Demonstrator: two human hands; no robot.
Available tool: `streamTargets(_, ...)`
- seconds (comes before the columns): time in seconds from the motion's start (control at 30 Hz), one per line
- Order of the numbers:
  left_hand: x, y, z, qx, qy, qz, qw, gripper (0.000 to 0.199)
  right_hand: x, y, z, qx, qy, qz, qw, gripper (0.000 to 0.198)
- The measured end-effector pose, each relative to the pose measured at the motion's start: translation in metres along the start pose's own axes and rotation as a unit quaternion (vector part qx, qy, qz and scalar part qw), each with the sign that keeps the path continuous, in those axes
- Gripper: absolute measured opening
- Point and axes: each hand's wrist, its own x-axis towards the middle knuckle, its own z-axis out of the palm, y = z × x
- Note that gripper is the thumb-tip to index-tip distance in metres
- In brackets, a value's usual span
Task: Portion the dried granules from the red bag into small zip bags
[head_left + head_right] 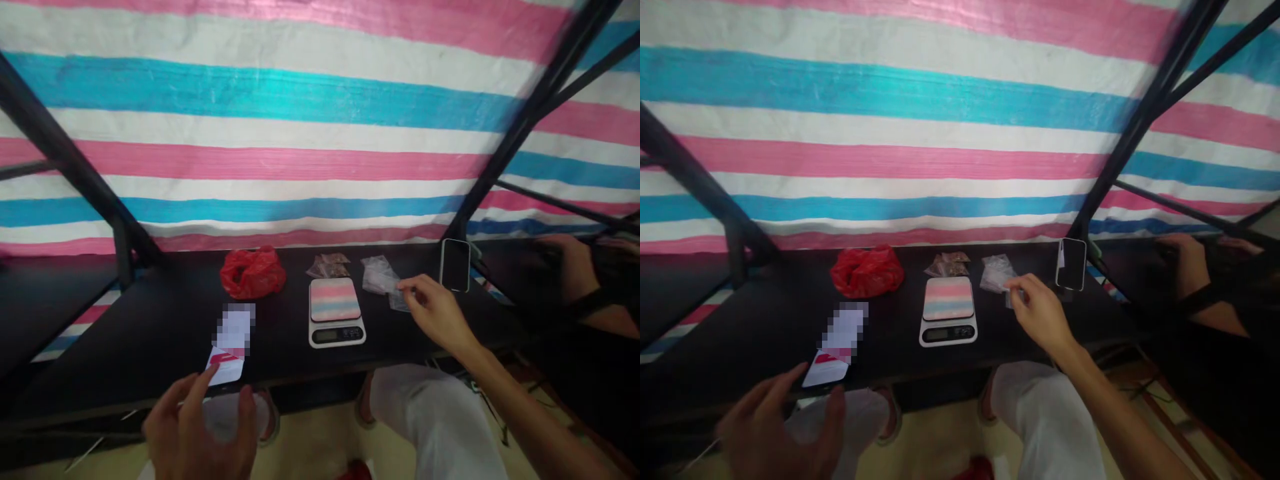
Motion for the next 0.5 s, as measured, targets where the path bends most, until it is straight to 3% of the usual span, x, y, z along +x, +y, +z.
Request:
streamTargets(0.1,-0.01,-0.01,0.028,0.114,-0.025,-0.027,0.993,0.086,0.01,0.035,0.043,-0.071,-0.086,0.079,0.991,0.022)
streamTargets(0.13,-0.014,-0.015,0.034,0.131,-0.043,-0.032,0.99,0.09,0.014,0.044,0.055,-0.093,-0.105,0.078,0.987,0.022)
streamTargets(0.2,-0.019,-0.022,0.041,0.154,-0.013,-0.055,0.986,0.09,0.02,0.056,0.074,-0.128,-0.124,0.061,0.982,0.027)
streamTargets(0.5,-0.012,-0.015,0.053,0.159,0.008,-0.064,0.985,0.081,0.019,0.066,0.107,-0.194,-0.121,0.025,0.973,0.031)
